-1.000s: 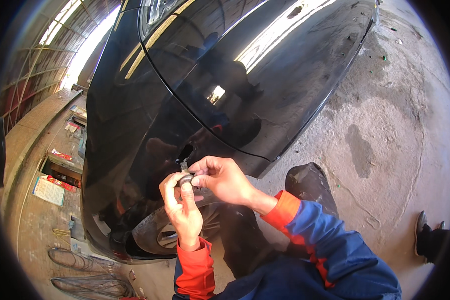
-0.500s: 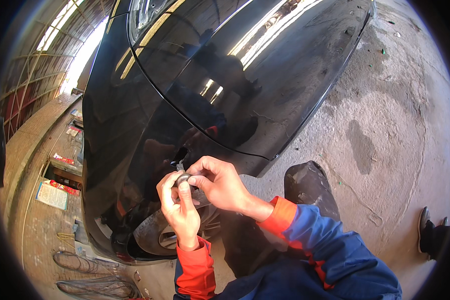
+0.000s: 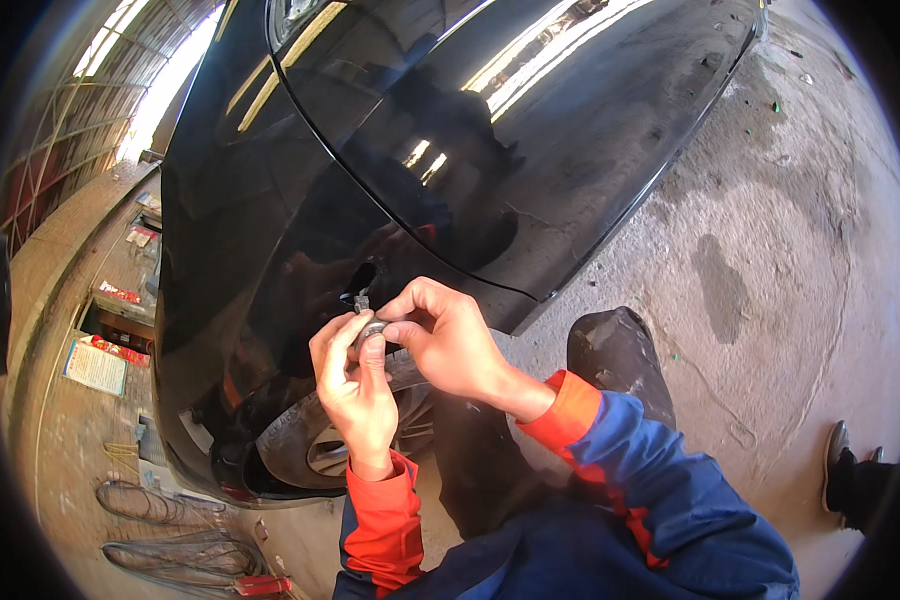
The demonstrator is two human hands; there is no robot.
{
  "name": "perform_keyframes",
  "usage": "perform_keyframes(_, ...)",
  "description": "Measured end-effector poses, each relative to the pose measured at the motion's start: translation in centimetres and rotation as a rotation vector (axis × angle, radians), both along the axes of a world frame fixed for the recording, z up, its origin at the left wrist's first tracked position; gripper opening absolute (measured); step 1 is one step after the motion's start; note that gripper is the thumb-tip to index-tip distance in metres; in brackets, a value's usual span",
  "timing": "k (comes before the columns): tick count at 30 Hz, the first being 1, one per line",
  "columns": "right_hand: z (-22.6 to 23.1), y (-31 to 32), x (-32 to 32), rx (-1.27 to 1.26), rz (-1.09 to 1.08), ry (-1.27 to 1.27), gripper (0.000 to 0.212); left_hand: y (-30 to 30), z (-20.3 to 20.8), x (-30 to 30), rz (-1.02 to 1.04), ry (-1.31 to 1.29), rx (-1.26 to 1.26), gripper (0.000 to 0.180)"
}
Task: The person inserts a wire into the car door lock hole, then attaches a small metal lock cylinder to the wire and pulls it into place. The person repeatedly adjusts the lock cylinder with both hands to align it with the door.
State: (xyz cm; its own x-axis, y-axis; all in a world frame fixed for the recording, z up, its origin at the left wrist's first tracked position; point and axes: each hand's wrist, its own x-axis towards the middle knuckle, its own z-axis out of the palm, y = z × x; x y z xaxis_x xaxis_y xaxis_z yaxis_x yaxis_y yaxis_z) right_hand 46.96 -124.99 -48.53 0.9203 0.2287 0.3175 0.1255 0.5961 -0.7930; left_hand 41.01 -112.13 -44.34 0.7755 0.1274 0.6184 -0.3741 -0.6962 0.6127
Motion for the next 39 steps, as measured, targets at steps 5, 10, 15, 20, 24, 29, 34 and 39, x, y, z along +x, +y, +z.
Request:
perform_keyframes(5, 1.0, -1.1, 0.4, -0.145, -0.064, -0.151, 0.014, 0.0, 0.7, 0.4, -0.061, -0.043, 0.023, 0.024)
perform_keyframes(10, 1.2, -1.3, 0.4, -0.139, -0.089, -0.179, 0.021, 0.2, 1.0, 0.4, -0.028, -0.040, 0.027, 0.028)
perform_keyframes(15, 0.9, -1.5, 0.8, -0.055, 0.046, 0.022, 0.017, 0.3, 1.3, 0.6, -0.038, -0.033, 0.030, 0.032)
perform_keyframes(20, 1.2, -1.8, 1.1, -0.145, 0.027, -0.031, 0.023, 0.3, 1.2, 0.7, -0.056, -0.017, -0.001, 0.033)
perform_keyframes(24, 1.4, -2.3, 1.4, -0.284, -0.024, -0.144, 0.029, 0.3, 1.0, 1.0, -0.063, -0.043, -0.009, 0.035)
perform_keyframes(29, 0.9, -1.8, 1.3, -0.264, -0.119, -0.216, 0.025, 0.3, 0.7, 1.1, -0.052, -0.093, -0.017, 0.042)
perform_keyframes(34, 0.0, -1.2, 1.4, 0.019, -0.014, -0.019, 0.024, -0.4, -0.5, 0.5, -0.043, -0.088, -0.208, 0.051)
perform_keyframes(39, -1.5, -1.1, 2.2, 0.131, 0.033, 0.050, 0.022, -0.6, -1.7, 0.2, -0.213, 0.028, -0.634, 0.047)
